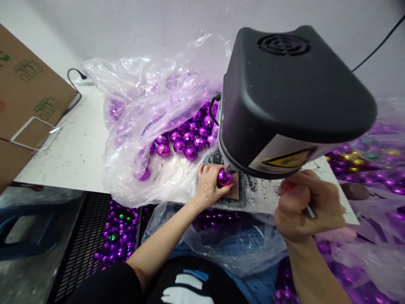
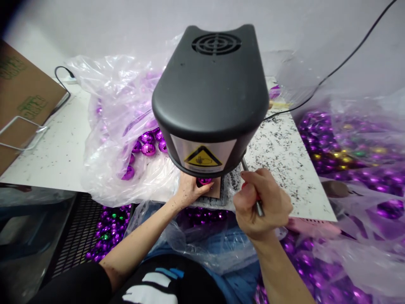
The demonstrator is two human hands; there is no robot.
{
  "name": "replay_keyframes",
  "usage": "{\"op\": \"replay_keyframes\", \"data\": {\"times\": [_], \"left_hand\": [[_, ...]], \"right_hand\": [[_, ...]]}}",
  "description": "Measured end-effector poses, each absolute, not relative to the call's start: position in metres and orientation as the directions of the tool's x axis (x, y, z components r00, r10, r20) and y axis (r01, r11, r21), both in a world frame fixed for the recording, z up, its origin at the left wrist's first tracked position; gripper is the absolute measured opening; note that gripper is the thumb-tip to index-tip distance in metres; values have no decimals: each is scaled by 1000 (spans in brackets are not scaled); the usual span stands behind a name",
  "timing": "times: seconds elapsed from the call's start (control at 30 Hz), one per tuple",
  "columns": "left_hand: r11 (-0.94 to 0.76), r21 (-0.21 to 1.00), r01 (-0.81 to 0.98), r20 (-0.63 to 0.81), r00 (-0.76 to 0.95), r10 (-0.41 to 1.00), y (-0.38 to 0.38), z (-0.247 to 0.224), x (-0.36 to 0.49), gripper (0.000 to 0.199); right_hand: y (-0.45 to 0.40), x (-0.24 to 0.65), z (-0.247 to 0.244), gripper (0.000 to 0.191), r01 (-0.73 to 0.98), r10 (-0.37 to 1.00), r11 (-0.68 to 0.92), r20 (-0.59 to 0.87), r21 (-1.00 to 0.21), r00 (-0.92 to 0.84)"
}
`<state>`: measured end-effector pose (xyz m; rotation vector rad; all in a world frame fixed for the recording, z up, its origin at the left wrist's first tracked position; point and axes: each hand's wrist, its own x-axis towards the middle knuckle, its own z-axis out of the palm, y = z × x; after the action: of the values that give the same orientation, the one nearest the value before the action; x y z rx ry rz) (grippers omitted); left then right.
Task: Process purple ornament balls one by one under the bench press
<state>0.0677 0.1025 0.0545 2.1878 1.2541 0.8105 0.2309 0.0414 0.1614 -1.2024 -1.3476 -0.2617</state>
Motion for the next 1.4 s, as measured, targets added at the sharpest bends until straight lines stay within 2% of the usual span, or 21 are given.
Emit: {"op": "replay_keyframes", "data": {"times": [0.23,0.63,0.83,1.0,1.1,1.23,1.33,1.4], "left_hand": [[-453,685,570,253,397,882,103,55,68,43],[-466,701,540,263,412,873,103,55,67,37],[-461,681,569,254,408,877,103,57,68,41],[-473,656,588,278,394,876,102,58,68,41],[-475,646,597,278,396,875,103,59,69,42],[-490,648,583,299,398,868,106,61,70,43],[-507,653,563,340,380,860,97,61,63,43],[-527,646,552,366,382,848,77,58,52,45]], "right_hand": [[44,232,149,10,759,421,474,872,-446,249],[53,223,128,17,642,328,604,882,-472,339],[58,223,115,16,645,283,614,890,-455,358],[56,225,103,19,690,305,565,891,-453,335],[52,227,115,18,714,318,519,881,-470,349],[53,228,160,25,696,370,455,829,-556,420],[58,226,199,35,619,489,440,752,-651,442],[59,224,217,38,567,600,367,653,-738,462]]}}
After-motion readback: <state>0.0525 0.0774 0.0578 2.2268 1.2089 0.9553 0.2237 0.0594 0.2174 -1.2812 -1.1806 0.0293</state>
